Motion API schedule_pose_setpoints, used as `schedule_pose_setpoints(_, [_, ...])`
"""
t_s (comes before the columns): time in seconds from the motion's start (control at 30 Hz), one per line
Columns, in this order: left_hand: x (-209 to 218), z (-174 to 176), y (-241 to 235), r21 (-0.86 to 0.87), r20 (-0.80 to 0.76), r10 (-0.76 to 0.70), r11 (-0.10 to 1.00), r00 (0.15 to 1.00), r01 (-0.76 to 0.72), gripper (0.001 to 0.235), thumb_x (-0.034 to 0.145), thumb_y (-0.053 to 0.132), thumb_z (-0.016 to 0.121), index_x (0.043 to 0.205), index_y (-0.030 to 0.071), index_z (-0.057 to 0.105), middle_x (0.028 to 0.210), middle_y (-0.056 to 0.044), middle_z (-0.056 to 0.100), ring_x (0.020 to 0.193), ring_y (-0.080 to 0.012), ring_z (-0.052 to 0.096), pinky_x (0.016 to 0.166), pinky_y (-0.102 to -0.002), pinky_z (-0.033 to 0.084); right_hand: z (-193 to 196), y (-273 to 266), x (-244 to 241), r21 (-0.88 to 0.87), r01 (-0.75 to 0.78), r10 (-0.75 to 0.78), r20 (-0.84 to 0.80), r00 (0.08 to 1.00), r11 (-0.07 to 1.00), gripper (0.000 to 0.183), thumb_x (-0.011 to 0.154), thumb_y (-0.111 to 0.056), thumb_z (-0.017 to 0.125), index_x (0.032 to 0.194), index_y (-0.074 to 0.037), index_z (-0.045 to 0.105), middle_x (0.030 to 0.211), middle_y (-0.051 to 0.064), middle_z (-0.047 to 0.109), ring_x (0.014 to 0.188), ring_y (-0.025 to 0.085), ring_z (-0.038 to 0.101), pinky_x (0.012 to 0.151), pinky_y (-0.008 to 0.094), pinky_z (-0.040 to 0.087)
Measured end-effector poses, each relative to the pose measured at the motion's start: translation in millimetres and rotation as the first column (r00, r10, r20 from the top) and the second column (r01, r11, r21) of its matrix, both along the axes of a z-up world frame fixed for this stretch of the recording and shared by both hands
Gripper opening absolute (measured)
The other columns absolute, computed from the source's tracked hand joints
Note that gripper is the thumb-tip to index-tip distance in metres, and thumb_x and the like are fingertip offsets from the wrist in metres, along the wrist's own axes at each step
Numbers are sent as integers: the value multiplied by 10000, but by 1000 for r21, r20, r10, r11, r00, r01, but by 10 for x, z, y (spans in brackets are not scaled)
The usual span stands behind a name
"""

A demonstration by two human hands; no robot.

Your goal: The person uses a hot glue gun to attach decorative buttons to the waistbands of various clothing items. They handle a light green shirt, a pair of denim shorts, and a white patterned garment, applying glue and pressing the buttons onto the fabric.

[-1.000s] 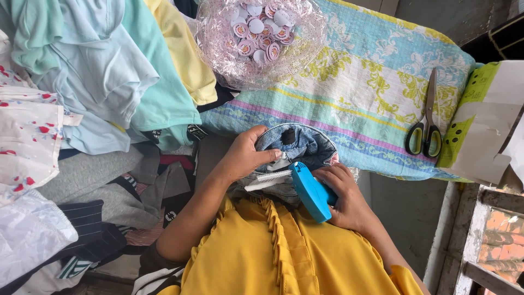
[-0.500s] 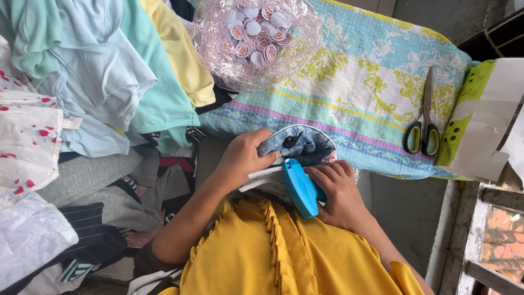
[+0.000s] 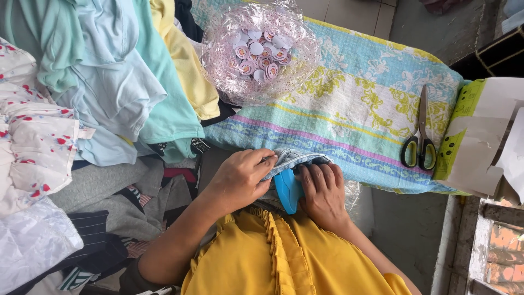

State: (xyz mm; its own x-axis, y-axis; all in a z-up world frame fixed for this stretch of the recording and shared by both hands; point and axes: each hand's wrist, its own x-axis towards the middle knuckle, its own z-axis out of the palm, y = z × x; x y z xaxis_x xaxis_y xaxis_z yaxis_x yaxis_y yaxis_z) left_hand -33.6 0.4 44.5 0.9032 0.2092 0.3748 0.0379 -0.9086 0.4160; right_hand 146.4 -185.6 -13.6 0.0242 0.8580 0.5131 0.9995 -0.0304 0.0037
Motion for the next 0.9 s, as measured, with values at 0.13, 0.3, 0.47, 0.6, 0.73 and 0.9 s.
schedule_pose_setpoints(0.13, [19,-171,-192,160,40,42,986,998,-48,364,853,210,752,1168,44,679,1150,-153,634,805,-249,675,659,-358,552,14,103,-42,107,29,-31,21,999,994,356,861,-35,569,1187,-13,711,983,194,638,991,405,635,1005,603,494])
schedule_pose_setpoints(0.3, [48,-183,-307,268,165,46,959,985,-90,209,862,71,684,1057,9,722,941,-165,640,691,-248,634,569,-332,508,-104,165,-41,185,50,-63,65,996,981,183,1004,-136,606,1100,-44,731,967,170,643,998,383,638,1005,593,513])
schedule_pose_setpoints(0.47, [49,-96,-323,219,203,63,970,977,-108,174,863,75,685,1024,29,731,906,-143,653,702,-245,647,576,-326,521,-226,167,-34,196,62,-74,53,996,979,192,1038,-181,592,1042,-45,727,962,171,633,989,381,628,1002,592,518])
schedule_pose_setpoints(0.6, [48,-54,-293,189,199,55,977,978,-94,181,846,81,697,1015,26,731,902,-147,663,724,-256,660,575,-334,529,-285,186,1,205,61,-70,40,997,977,206,1051,-200,584,988,-44,703,962,170,611,987,385,604,994,581,518])
schedule_pose_setpoints(0.73, [-8,104,-94,-217,259,81,976,962,-24,234,958,217,642,1030,34,768,991,-152,711,834,-332,696,672,-403,554,-254,219,36,252,64,-68,7,998,966,184,1049,-183,585,1035,-48,709,963,165,614,980,385,604,977,586,521])
schedule_pose_setpoints(0.9, [-3,-319,287,-909,13,186,412,982,-66,259,1046,198,592,1225,57,716,1027,-175,747,923,-271,717,784,-395,565,-227,211,61,268,8,-11,12,1000,963,150,1037,-149,610,1064,-27,693,989,187,621,998,399,596,975,599,502])
